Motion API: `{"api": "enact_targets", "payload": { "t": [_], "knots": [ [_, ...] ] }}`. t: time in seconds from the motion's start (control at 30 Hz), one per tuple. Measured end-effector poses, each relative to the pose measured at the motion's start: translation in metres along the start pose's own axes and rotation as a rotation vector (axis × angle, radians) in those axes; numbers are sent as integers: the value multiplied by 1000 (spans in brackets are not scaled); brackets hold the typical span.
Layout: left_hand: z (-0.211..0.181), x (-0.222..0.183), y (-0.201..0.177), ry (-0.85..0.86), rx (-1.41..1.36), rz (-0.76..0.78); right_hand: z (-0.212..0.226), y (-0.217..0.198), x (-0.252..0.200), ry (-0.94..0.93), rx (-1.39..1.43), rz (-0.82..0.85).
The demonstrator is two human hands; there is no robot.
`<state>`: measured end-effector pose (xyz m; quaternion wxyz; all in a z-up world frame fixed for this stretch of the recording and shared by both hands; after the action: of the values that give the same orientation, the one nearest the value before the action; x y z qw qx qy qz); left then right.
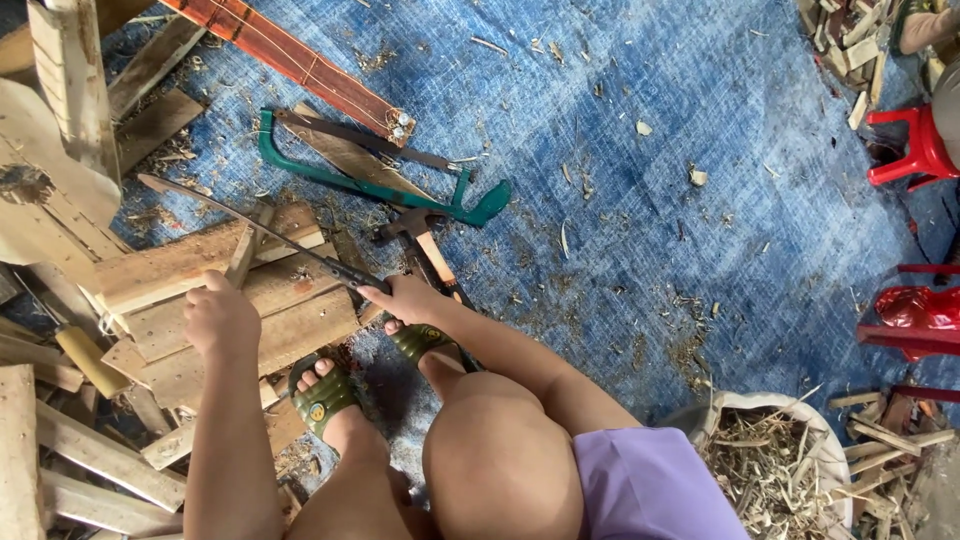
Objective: The person is using a curved blade to shave thin layers of wood from the edges of wooden boards.
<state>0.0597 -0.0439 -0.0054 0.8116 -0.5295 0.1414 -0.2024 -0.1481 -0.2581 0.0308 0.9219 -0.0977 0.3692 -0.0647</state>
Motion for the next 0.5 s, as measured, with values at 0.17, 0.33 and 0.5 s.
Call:
{"api": "enact_targets", "payload": {
  "t": [0.17,0.33,0.5],
  "knots": [
    [1,-3,-15,5,46,-68,1,-1,-1,-2,3,5],
    [0,-3,-12,0,63,-84,-6,2,4,-1,3,-2],
    [0,-4,-17,-8,95,-118,-3,1,0,5,0,7]
  ]
}}
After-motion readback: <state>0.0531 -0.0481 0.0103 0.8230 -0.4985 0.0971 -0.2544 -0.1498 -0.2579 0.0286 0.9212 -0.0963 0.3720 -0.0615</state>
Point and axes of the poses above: each hand's wrist, its own x-axis towards the middle knuckle, its own y-axis out of the palm, z = x × y, the point moved 9 cm from there along x, towards the middle knuckle, and after that the axes turned 12 degrees about x, right-handed, at the moved point
